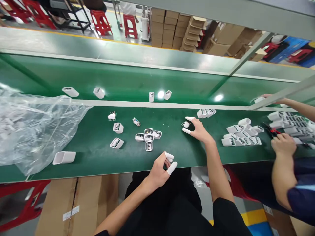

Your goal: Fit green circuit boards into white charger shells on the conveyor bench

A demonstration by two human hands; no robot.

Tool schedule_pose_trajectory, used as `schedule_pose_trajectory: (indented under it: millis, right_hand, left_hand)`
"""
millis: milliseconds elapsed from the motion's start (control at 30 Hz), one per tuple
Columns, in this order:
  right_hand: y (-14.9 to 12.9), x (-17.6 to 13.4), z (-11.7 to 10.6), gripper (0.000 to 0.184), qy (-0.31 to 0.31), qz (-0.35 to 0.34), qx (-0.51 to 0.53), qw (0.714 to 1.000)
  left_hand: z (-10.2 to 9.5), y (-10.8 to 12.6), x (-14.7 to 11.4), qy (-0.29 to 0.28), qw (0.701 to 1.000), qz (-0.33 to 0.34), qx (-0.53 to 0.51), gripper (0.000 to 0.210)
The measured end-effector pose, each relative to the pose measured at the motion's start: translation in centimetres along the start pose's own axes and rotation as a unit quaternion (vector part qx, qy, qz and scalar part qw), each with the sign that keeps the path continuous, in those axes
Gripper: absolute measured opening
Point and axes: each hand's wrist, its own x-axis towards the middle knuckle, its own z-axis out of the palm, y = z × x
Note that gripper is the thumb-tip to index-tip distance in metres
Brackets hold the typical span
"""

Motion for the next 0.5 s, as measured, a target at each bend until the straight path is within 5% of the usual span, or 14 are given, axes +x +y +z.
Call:
schedule_pose_trajectory:
  millis: [133, 233, 367, 500]
  right_hand:
    - [0.0, -0.1, 2.2, 0.060, 0.087, 0.012, 0.002, 0.996]
    - [-0.9, 0.6, 1.6, 0.050, 0.103, -0.002, -0.010, 0.995]
    - [-2.7, 4.4, -1.3, 0.018, 0.061, -0.033, -0.059, 0.996]
    - [-4.0, 11.4, -4.6, 0.024, -0.010, -0.027, -0.126, 0.992]
  left_hand:
    - [0.0, 0.0, 0.0, -0.001, 0.999, 0.016, 0.033, 0.019]
    - [0.3, -0.2, 0.1, 0.007, 0.998, 0.023, 0.062, 0.020]
    - [0.7, -0.8, 0.2, 0.014, 0.993, 0.028, 0.110, 0.024]
    - [0.9, -1.3, 0.3, 0.011, 0.984, 0.048, 0.174, 0.027]
